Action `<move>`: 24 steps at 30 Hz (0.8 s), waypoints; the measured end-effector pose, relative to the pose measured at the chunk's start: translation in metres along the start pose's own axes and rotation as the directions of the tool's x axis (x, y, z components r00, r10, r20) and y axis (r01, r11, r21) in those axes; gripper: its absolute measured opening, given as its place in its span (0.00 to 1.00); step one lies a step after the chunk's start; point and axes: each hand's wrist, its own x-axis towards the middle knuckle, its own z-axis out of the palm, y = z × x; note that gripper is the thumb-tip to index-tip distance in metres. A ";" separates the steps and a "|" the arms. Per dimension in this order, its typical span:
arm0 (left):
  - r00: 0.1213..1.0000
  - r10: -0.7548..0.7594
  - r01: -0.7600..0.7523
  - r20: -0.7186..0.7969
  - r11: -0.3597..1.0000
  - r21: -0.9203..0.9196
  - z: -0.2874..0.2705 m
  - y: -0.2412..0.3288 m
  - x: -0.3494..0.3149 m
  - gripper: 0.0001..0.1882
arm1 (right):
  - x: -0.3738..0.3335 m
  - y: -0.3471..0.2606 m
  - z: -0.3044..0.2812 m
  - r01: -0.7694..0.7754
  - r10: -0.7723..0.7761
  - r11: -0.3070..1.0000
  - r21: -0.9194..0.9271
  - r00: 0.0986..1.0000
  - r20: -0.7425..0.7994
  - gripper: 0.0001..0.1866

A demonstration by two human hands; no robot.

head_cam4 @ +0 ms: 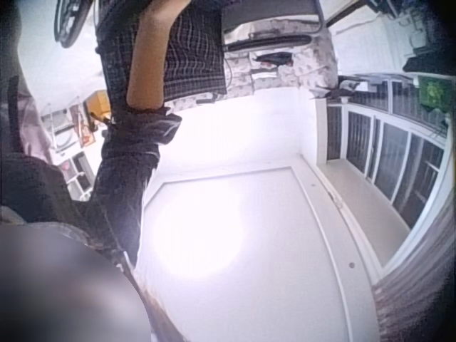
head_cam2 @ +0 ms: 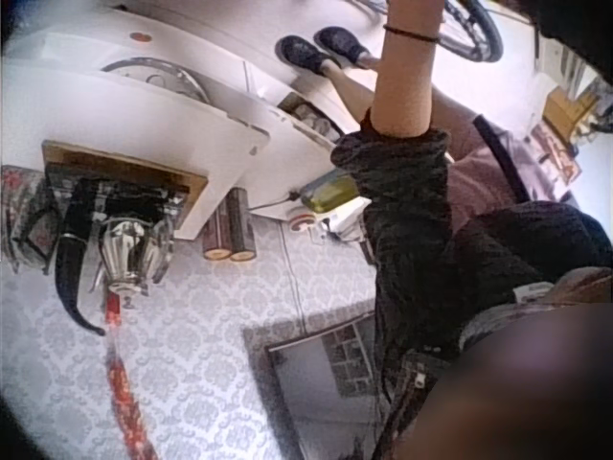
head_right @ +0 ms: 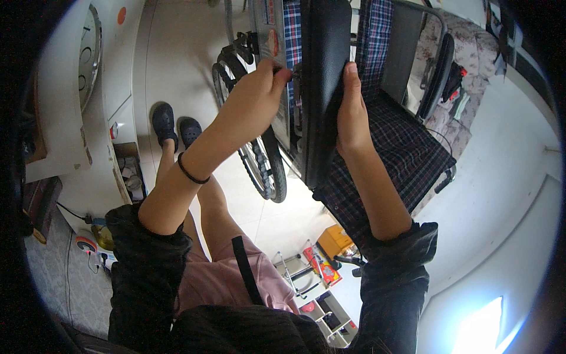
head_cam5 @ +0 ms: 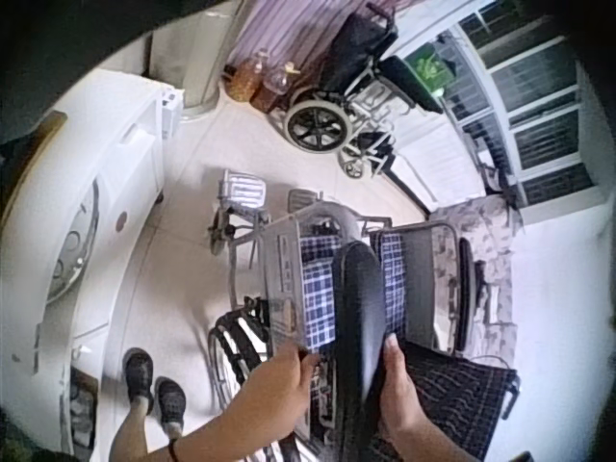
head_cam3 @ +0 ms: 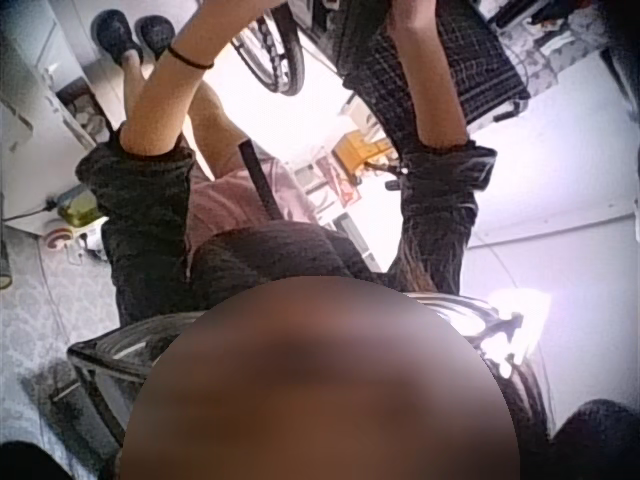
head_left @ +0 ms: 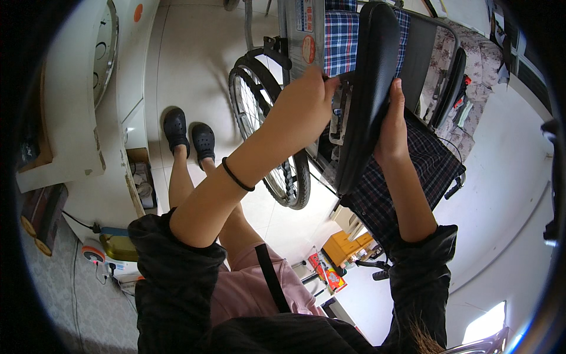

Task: The person assembles a wheelchair by attaching the footrests and armrests. They first secure the footrests to the frame, then attach and tighten the armrests on both sides.

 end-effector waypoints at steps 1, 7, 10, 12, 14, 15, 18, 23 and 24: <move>0.985 0.159 -0.148 -0.065 0.978 0.147 0.001 -0.002 -0.002 0.13 | 0.001 0.000 0.000 -0.006 0.006 1.000 0.005 1.000 -0.004 0.43; 0.926 0.365 -0.314 -0.091 0.884 0.346 -0.014 -0.013 -0.006 0.14 | 0.004 0.003 0.003 0.004 -0.002 0.999 0.032 0.997 -0.074 0.40; 0.973 -0.167 0.180 0.157 0.981 -0.070 -0.013 -0.006 -0.003 0.15 | 0.003 0.002 0.003 0.019 -0.015 0.998 0.062 0.998 -0.063 0.40; 0.967 -0.111 0.126 0.230 0.991 -0.052 -0.009 -0.003 0.008 0.16 | 0.002 0.000 0.003 0.010 -0.008 0.997 0.070 1.000 -0.026 0.40; 0.968 0.249 -0.244 0.024 0.918 0.313 -0.002 -0.005 0.001 0.17 | 0.000 -0.001 0.002 -0.014 0.014 0.998 0.054 1.000 -0.008 0.40; 0.907 0.422 -0.372 0.015 0.781 0.501 0.000 -0.006 -0.002 0.17 | 0.000 -0.001 0.002 -0.007 0.008 0.999 0.045 1.000 -0.012 0.40; 0.831 0.540 -0.405 -0.131 0.751 0.522 -0.005 -0.011 -0.007 0.20 | 0.000 -0.001 0.004 0.005 -0.003 0.999 0.036 0.999 -0.047 0.40; 0.864 -0.263 0.475 0.429 0.711 -0.519 -0.015 -0.007 0.005 0.24 | -0.001 -0.002 0.004 -0.001 0.001 0.999 0.035 1.000 -0.007 0.41; 0.911 -0.188 0.336 0.367 0.853 -0.398 -0.013 -0.006 0.006 0.21 | -0.001 -0.002 0.004 0.005 -0.005 0.999 0.041 1.000 0.003 0.41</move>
